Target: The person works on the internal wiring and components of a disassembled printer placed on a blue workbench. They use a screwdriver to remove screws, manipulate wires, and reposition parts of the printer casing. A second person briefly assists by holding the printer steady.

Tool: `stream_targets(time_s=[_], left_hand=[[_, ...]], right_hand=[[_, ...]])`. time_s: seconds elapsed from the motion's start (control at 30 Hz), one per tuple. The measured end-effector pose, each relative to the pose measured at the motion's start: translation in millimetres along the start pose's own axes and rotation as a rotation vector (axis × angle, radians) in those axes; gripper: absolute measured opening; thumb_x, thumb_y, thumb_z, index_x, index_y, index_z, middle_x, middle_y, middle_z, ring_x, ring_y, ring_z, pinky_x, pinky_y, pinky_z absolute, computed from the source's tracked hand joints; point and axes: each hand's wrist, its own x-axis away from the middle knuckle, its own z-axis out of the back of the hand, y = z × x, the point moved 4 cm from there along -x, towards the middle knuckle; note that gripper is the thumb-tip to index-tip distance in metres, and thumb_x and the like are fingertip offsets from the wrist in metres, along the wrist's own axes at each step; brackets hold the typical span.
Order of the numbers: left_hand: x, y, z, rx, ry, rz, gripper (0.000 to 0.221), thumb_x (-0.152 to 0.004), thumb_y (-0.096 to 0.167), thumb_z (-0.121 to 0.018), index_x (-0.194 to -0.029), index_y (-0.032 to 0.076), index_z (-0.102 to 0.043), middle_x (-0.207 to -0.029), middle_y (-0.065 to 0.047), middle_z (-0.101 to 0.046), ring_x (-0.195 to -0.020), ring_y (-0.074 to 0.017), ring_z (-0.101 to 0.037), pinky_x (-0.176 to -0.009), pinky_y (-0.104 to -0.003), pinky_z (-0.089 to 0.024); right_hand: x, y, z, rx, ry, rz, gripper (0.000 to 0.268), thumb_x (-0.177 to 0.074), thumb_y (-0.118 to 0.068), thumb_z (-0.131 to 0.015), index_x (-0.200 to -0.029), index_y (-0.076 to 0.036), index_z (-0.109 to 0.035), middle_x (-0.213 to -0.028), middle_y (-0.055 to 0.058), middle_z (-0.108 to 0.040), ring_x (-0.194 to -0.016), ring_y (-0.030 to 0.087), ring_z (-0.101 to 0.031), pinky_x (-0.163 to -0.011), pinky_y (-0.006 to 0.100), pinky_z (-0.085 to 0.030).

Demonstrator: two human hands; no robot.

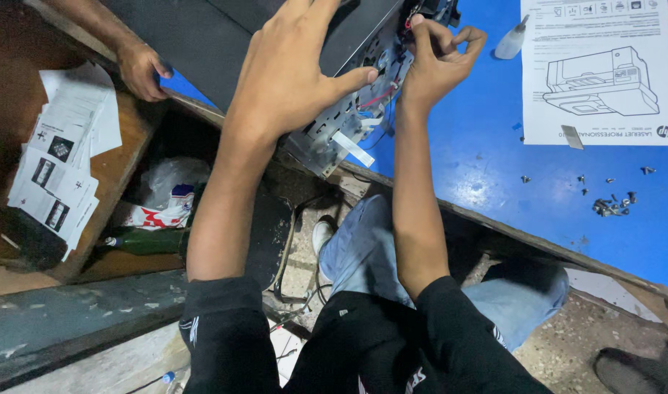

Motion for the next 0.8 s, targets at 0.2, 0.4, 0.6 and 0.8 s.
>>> stream_targets(time_s=[0.2,0.4,0.6,0.8], left_hand=[[0.1,0.4,0.4,0.005,-0.003,-0.001,0.076,-0.087,0.04,-0.093,-0.142,0.004,-0.055,-0.131,-0.023,-0.064,-0.119,-0.0445,-0.062,-0.097,-0.051,-0.051],[1.1,1.2,0.6,-0.005,0.013,-0.02,0.076,-0.089,0.041,-0.093,-0.143,0.005,-0.054,-0.133,-0.022,-0.063,-0.121,-0.0439,-0.062,-0.098,-0.051,-0.051],[0.4,2.3,1.6,-0.003,0.009,-0.025,0.077,-0.088,0.04,-0.093,-0.144,0.005,-0.054,-0.134,-0.022,-0.063,-0.121,-0.0437,-0.062,-0.098,-0.05,-0.052],[-0.8,8.5,6.4,0.047,-0.004,-0.005,0.073,-0.087,0.036,-0.093,-0.142,0.007,-0.054,-0.136,-0.018,-0.061,-0.121,-0.0421,-0.063,-0.097,-0.05,-0.052]], right_hand=[[0.3,4.0,3.7,-0.002,0.022,-0.012,0.055,-0.085,0.003,-0.084,-0.098,-0.013,-0.032,-0.078,0.012,-0.073,-0.073,0.015,-0.071,-0.063,0.028,-0.059],[-1.2,2.3,4.5,-0.006,-0.011,-0.033,0.054,-0.086,0.004,-0.083,-0.098,-0.013,-0.033,-0.079,0.014,-0.075,-0.073,0.015,-0.071,-0.064,0.027,-0.059],[-1.1,-1.9,2.9,-0.016,-0.052,-0.028,0.053,-0.088,0.006,-0.081,-0.1,-0.012,-0.033,-0.081,0.015,-0.074,-0.072,0.014,-0.068,-0.064,0.028,-0.059],[0.0,-5.2,-1.0,-0.01,-0.046,-0.04,0.053,-0.088,0.006,-0.08,-0.101,-0.012,-0.032,-0.082,0.016,-0.075,-0.073,0.015,-0.07,-0.065,0.03,-0.061]])
